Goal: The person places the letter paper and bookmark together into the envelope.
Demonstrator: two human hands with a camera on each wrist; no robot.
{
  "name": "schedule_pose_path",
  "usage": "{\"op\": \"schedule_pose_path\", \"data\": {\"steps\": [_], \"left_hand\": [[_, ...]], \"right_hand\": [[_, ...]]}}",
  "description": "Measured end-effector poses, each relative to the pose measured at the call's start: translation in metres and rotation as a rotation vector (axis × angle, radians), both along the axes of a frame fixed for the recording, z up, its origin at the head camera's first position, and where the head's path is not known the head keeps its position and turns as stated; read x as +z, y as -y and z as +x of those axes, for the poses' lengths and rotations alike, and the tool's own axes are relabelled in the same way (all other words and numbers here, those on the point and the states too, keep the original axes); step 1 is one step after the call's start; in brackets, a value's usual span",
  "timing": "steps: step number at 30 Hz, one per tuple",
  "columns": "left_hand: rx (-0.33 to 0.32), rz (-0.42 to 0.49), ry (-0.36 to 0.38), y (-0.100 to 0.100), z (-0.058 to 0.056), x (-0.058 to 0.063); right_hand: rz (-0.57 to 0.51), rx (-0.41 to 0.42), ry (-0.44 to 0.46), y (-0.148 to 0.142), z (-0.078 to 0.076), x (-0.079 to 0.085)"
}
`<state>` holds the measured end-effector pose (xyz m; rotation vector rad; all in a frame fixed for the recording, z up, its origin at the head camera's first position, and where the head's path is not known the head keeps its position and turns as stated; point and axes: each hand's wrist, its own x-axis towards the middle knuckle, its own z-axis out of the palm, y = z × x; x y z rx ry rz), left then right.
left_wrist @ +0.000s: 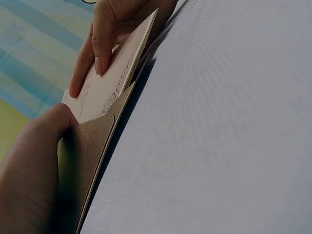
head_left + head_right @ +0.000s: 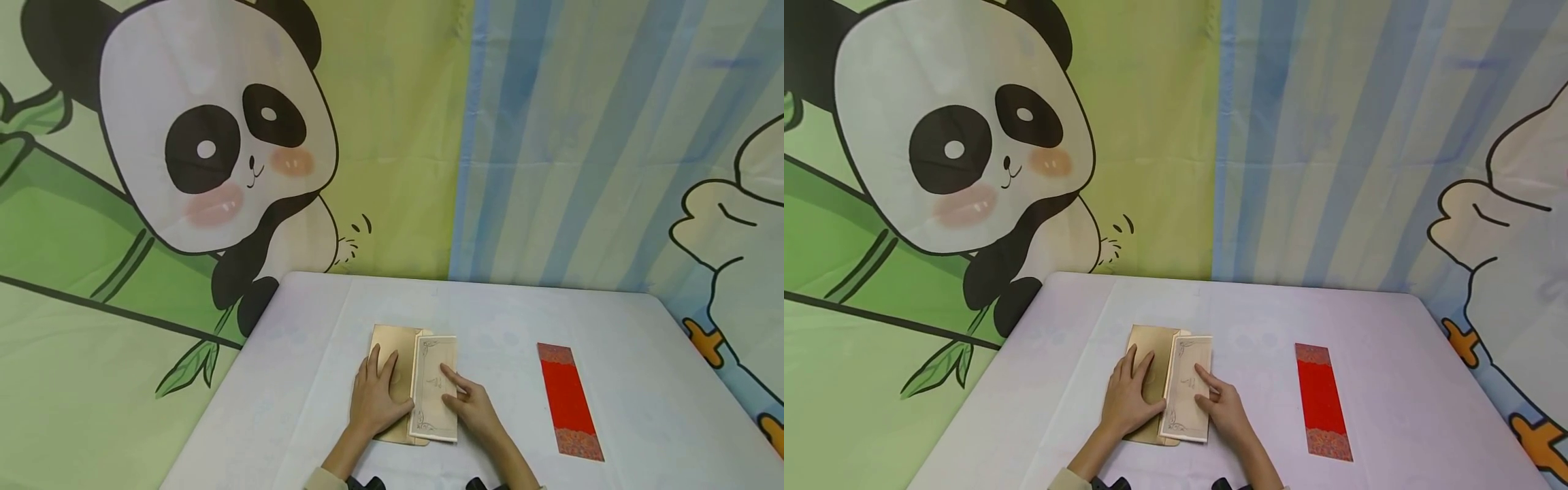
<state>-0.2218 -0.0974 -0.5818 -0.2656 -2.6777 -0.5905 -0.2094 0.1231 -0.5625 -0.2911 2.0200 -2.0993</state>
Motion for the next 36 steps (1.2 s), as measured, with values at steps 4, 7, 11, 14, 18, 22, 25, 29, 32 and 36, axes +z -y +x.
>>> {"op": "schedule_pose_path", "data": {"steps": [4,7,11,14,18,22,25,29,32,36], "left_hand": [[-0.002,-0.006,-0.003,0.000,0.000,0.001],[-0.004,-0.010,-0.003,0.000,0.000,0.001],[-0.006,-0.016,0.001,0.000,0.001,0.002],[-0.007,-0.015,0.002,0.000,0.001,0.002],[-0.010,-0.008,-0.001,0.000,0.001,0.002],[-0.009,-0.008,0.000,0.000,0.001,0.003],[-0.010,-0.012,0.001,0.000,0.002,0.004],[-0.013,-0.010,0.002,0.001,0.002,0.003],[-0.013,-0.005,0.004,0.002,0.002,0.002],[-0.016,-0.001,-0.002,0.001,0.002,0.002]], "right_hand": [[0.052,0.006,-0.055,0.002,0.000,0.000],[0.125,0.002,-0.109,0.004,0.001,0.000],[0.177,-0.012,-0.138,0.006,0.002,0.000],[0.193,-0.019,-0.138,0.006,0.002,0.001],[0.226,-0.020,-0.134,0.005,0.001,0.001],[0.254,-0.021,-0.139,0.005,-0.001,0.000],[0.287,-0.027,-0.166,0.006,-0.002,0.000],[0.327,-0.030,-0.207,0.007,-0.003,-0.001],[0.366,-0.036,-0.243,0.010,-0.001,-0.001],[0.500,-0.088,-0.345,0.014,-0.001,-0.003]]}}
